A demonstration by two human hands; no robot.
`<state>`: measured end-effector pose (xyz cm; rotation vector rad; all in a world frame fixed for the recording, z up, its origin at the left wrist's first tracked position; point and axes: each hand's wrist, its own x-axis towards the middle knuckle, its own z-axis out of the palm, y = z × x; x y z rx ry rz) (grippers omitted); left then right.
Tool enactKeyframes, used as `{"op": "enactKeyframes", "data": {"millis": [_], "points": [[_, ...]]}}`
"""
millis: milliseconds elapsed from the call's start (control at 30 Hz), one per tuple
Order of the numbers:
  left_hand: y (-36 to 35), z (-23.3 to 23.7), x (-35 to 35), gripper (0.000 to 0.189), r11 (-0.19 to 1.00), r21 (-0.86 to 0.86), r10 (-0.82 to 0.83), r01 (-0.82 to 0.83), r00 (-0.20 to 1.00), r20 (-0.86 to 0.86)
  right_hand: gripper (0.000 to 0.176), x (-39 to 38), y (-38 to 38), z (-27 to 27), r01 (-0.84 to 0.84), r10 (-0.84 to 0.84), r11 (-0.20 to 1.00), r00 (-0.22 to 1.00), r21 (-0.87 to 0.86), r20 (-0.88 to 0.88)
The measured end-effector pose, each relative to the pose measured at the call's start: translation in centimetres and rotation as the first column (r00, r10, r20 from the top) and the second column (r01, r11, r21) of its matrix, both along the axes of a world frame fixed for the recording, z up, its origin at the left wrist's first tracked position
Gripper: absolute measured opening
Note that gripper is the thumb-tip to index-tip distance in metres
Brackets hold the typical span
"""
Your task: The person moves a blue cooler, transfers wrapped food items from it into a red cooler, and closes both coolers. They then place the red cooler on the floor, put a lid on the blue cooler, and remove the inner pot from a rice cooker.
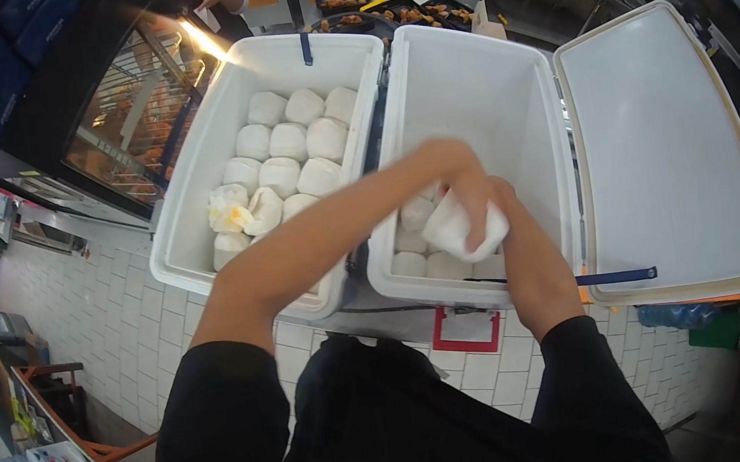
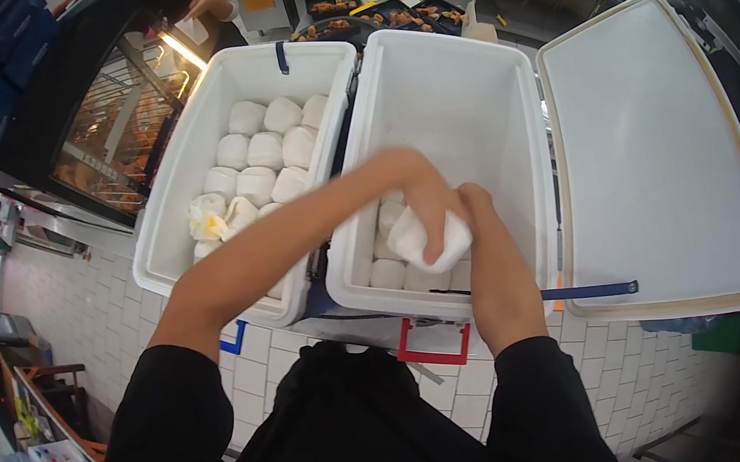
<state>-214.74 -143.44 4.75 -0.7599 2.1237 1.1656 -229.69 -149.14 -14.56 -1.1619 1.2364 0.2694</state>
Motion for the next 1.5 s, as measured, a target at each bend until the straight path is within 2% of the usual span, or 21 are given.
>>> {"op": "enactKeyframes", "data": {"millis": [67,133,167,200,267,333,433,533,600,667,767,867,967,1033,1133,1167,1233,1333,1367,1433,1500], "points": [[-0.4,4.5,5.0,0.080,0.994,-0.033,0.081,-0.106,0.895,-0.439,0.064,0.3,1.0,0.2,0.196,-0.195,0.981,0.976,-0.004,0.096],[0.0,8.6,11.0,0.073,0.954,-0.014,0.228,-0.299,0.757,-0.613,0.064,1.0,-0.3,-0.7,0.004,-0.003,0.999,0.999,0.038,-0.037],[0.4,9.9,14.2,0.070,0.906,0.058,0.357,-0.419,0.682,-0.638,0.064,1.6,-1.7,-1.7,-0.270,0.290,0.955,0.937,0.125,-0.193],[0.8,9.8,17.6,0.066,0.840,0.142,0.455,-0.523,0.539,-0.708,0.064,1.4,-1.5,-0.9,-0.247,0.264,0.962,0.951,0.119,-0.160],[0.8,7.2,24.0,0.055,0.639,0.376,0.647,-0.671,0.203,-0.735,0.064,1.2,-0.8,2.3,-0.197,0.206,0.975,0.975,0.103,-0.086],[0.4,2.9,28.3,0.056,0.225,0.568,0.749,-0.791,-0.233,-0.620,0.063,-0.1,-2.3,4.0,-0.129,0.129,0.988,0.992,0.082,-0.002],[-1.6,-2.4,32.6,0.053,0.038,0.521,0.783,-0.853,-0.298,-0.546,0.063,-0.6,-4.1,10.3,0.040,-0.013,0.994,0.967,-0.102,0.253],[-3.2,-5.7,34.3,0.055,0.184,0.528,0.819,-0.829,-0.167,-0.548,0.063,2.2,-5.7,16.6,0.163,-0.016,0.963,0.825,-0.212,0.564],[-3.8,-6.5,34.3,0.055,0.170,0.604,0.828,-0.779,-0.219,-0.516,0.064,7.2,-5.7,19.5,0.199,0.086,0.921,0.734,-0.334,0.674],[-3.8,-6.8,34.2,0.057,0.118,0.614,0.840,-0.781,-0.252,-0.481,0.062,13.2,-6.3,20.2,0.192,0.203,0.872,0.695,-0.450,0.689],[-4.1,-6.8,34.9,0.054,0.019,0.520,0.863,-0.854,-0.248,-0.440,0.058,21.5,-6.7,20.8,-0.021,0.275,0.888,0.825,-0.460,0.493],[-3.8,-5.6,35.1,0.057,0.076,0.025,0.759,-0.997,0.042,-0.650,0.061,27.0,-7.9,20.2,-0.336,0.451,0.797,0.883,-0.502,0.126],[-3.0,-3.4,36.5,0.062,0.096,-0.400,0.691,-0.911,0.350,-0.633,0.064,28.9,-8.7,17.9,-0.453,0.490,0.708,0.867,-0.543,-0.084],[-3.2,-2.8,37.3,0.064,0.209,-0.459,0.705,-0.863,0.458,-0.541,0.064,29.0,-8.7,16.9,-0.420,0.460,0.657,0.882,-0.626,-0.108],[-4.4,-5.3,38.9,0.063,0.394,-0.482,0.615,-0.782,0.614,-0.494,0.060,28.3,-9.5,16.5,-0.216,0.415,0.419,0.910,-0.882,-0.026],[-4.7,-6.4,39.1,0.062,0.456,-0.485,0.559,-0.746,0.664,-0.496,0.062,27.8,-9.9,17.0,-0.135,0.376,0.494,0.924,-0.859,0.071],[-2.6,-6.6,37.1,0.054,0.208,-0.745,0.425,-0.633,0.745,-0.514,0.061,27.2,-8.5,18.5,-0.124,0.206,0.229,0.976,-0.966,-0.077],[-1.1,-6.8,34.7,0.045,-0.082,-0.923,0.319,-0.376,0.868,-0.382,0.058,26.8,-6.2,18.6,-0.083,0.293,0.069,0.954,-0.994,-0.059],[-1.0,-7.0,34.3,0.044,-0.164,-0.945,0.307,-0.284,0.896,-0.322,0.054,27.1,-5.1,18.5,-0.181,0.348,0.050,0.925,-0.982,-0.153],[-1.3,-8.7,35.0,0.041,-0.101,-0.928,0.326,-0.359,0.869,-0.372,0.045,28.0,-2.4,17.9,-0.368,0.455,-0.012,0.826,-0.930,-0.333],[-1.6,-9.8,35.2,0.039,-0.076,-0.893,0.361,-0.444,0.822,-0.440,0.050,29.2,1.9,14.2,-0.484,0.298,-0.400,0.735,-0.778,-0.610]]}}
